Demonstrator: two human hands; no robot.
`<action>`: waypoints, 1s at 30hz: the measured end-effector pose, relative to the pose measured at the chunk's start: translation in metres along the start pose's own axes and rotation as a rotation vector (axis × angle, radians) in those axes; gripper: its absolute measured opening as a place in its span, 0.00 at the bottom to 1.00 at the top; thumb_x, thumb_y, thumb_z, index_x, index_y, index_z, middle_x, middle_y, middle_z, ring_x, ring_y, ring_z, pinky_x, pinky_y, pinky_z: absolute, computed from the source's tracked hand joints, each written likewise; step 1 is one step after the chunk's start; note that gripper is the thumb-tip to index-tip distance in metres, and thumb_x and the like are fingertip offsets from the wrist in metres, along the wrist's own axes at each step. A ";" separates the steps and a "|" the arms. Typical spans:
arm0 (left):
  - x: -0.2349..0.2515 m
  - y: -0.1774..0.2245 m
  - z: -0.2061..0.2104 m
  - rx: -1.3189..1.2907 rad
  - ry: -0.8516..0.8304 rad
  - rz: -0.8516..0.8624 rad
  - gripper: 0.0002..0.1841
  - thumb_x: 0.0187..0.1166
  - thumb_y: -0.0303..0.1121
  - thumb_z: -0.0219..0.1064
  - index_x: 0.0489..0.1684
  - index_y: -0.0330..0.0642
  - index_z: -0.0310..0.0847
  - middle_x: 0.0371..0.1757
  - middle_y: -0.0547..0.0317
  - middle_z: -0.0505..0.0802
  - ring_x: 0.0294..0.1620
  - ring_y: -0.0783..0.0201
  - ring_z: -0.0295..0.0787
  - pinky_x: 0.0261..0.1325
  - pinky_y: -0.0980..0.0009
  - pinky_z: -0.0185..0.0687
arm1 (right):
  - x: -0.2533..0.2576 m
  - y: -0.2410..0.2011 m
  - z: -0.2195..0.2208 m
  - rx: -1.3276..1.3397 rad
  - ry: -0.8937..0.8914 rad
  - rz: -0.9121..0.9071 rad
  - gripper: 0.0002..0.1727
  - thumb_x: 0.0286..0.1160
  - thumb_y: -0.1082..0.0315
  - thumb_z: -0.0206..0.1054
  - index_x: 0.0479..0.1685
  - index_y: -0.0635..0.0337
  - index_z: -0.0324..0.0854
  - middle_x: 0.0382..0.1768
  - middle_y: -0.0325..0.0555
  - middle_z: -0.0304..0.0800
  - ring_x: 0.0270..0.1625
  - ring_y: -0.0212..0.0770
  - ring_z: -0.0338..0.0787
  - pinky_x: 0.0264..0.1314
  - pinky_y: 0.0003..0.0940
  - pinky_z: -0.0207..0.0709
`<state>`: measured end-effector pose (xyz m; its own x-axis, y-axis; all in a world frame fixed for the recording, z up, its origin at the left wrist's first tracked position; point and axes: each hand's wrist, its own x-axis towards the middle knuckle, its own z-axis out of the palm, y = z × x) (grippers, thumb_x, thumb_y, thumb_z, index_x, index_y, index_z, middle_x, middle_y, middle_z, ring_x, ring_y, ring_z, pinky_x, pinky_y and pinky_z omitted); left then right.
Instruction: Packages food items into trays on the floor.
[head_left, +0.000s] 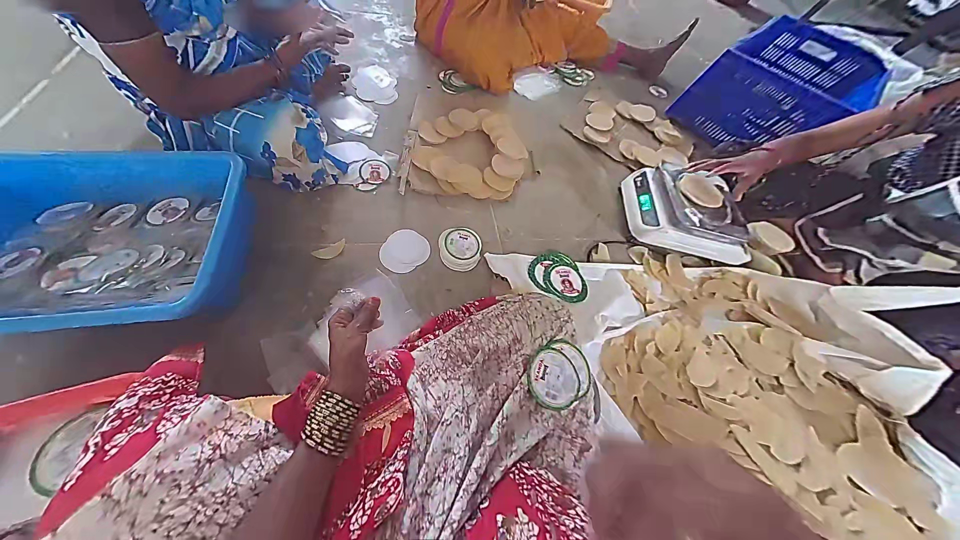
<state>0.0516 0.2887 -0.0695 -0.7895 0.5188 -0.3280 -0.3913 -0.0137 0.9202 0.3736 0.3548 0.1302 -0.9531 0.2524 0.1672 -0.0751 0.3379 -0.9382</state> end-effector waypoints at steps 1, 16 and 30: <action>0.000 0.001 0.000 -0.003 0.004 -0.002 0.05 0.82 0.24 0.67 0.34 0.38 0.81 0.24 0.67 0.89 0.24 0.74 0.86 0.35 0.76 0.86 | -0.004 0.029 0.000 -0.263 0.121 0.079 0.16 0.85 0.53 0.63 0.35 0.53 0.88 0.42 0.36 0.94 0.52 0.30 0.91 0.56 0.29 0.87; 0.000 0.004 0.004 -0.013 0.035 -0.030 0.04 0.81 0.23 0.67 0.35 0.37 0.80 0.25 0.66 0.89 0.24 0.74 0.86 0.36 0.76 0.87 | -0.049 0.140 0.010 -0.524 0.644 0.551 0.13 0.71 0.63 0.67 0.40 0.61 0.93 0.33 0.39 0.97 0.32 0.26 0.93 0.40 0.25 0.89; 0.001 0.002 0.004 -0.035 0.036 -0.060 0.05 0.82 0.23 0.65 0.34 0.38 0.81 0.24 0.66 0.88 0.25 0.73 0.86 0.37 0.75 0.88 | 0.057 0.151 -0.092 -0.333 0.961 0.417 0.20 0.76 0.73 0.65 0.66 0.69 0.76 0.45 0.43 0.94 0.41 0.26 0.94 0.45 0.24 0.89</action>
<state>0.0520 0.2920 -0.0671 -0.7802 0.4886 -0.3906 -0.4543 -0.0133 0.8908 0.3348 0.5037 0.0259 -0.2484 0.9558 0.1575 0.4203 0.2528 -0.8715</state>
